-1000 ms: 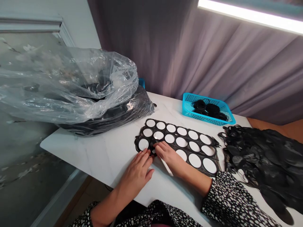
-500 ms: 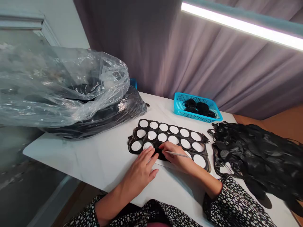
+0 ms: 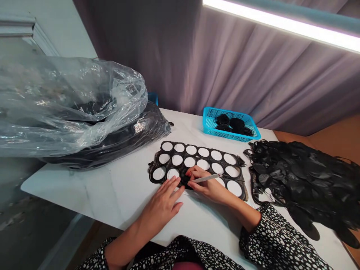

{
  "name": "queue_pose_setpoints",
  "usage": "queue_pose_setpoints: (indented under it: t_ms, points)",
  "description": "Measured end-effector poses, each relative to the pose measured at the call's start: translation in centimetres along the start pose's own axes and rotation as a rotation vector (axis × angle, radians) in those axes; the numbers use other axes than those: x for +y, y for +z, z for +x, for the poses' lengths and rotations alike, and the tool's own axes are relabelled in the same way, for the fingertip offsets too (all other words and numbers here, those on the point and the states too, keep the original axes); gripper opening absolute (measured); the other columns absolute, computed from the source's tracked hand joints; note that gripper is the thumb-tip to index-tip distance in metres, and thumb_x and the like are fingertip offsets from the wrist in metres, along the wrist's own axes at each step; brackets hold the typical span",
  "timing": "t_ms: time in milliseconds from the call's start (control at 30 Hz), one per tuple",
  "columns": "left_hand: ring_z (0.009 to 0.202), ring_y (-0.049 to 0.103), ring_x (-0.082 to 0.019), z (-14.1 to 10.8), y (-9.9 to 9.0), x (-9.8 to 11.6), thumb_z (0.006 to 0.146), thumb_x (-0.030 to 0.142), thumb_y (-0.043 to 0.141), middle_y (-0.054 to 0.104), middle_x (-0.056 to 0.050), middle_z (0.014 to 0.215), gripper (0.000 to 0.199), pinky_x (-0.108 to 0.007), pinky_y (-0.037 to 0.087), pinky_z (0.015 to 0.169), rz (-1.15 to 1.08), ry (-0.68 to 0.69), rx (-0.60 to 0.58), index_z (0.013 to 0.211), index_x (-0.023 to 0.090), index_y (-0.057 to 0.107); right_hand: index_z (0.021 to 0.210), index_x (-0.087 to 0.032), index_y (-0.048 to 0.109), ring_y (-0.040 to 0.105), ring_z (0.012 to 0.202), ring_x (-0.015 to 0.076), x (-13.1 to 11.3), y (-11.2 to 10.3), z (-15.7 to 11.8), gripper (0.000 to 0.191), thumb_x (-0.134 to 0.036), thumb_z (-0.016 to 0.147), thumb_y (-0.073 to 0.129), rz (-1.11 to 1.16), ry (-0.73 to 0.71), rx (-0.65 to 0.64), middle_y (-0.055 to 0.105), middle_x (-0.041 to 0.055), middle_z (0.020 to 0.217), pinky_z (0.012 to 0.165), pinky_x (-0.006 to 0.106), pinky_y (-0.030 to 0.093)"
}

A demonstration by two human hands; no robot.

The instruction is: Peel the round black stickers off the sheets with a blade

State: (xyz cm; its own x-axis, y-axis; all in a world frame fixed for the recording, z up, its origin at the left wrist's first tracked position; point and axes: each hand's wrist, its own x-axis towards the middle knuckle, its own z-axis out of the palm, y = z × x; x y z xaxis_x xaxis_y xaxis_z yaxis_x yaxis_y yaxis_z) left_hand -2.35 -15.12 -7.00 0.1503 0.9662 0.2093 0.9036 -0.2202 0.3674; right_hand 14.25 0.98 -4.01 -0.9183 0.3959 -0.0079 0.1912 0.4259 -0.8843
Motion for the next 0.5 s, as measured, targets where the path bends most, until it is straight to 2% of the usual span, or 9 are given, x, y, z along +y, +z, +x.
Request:
queue_pose_setpoints:
  t_ms: [267, 500]
  points:
    - [0.14, 0.036, -0.027, 0.33, -0.21, 0.07, 0.095, 0.024, 0.051, 0.041, -0.006, 0.151, 0.043, -0.047, 0.039, 0.11, 0.021, -0.001, -0.068, 0.138, 0.023, 0.048, 0.075, -0.018, 0.05, 0.053, 0.094, 0.0174, 0.24, 0.73, -0.05, 0.021, -0.023, 0.095, 0.052, -0.001, 0.014, 0.074, 0.053, 0.0061, 0.101, 0.083, 0.031, 0.043]
    - [0.137, 0.037, -0.029, 0.6, -0.55, 0.1, 0.094, 0.024, 0.05, 0.04, -0.004, 0.151, 0.039, -0.048, 0.042, 0.104, 0.042, -0.015, -0.094, 0.134, 0.024, 0.051, 0.073, -0.018, 0.052, 0.055, 0.094, 0.0178, 0.26, 0.19, 0.03, 0.023, -0.025, 0.095, 0.052, 0.007, 0.022, 0.022, 0.055, 0.0066, 0.102, 0.082, 0.031, 0.044]
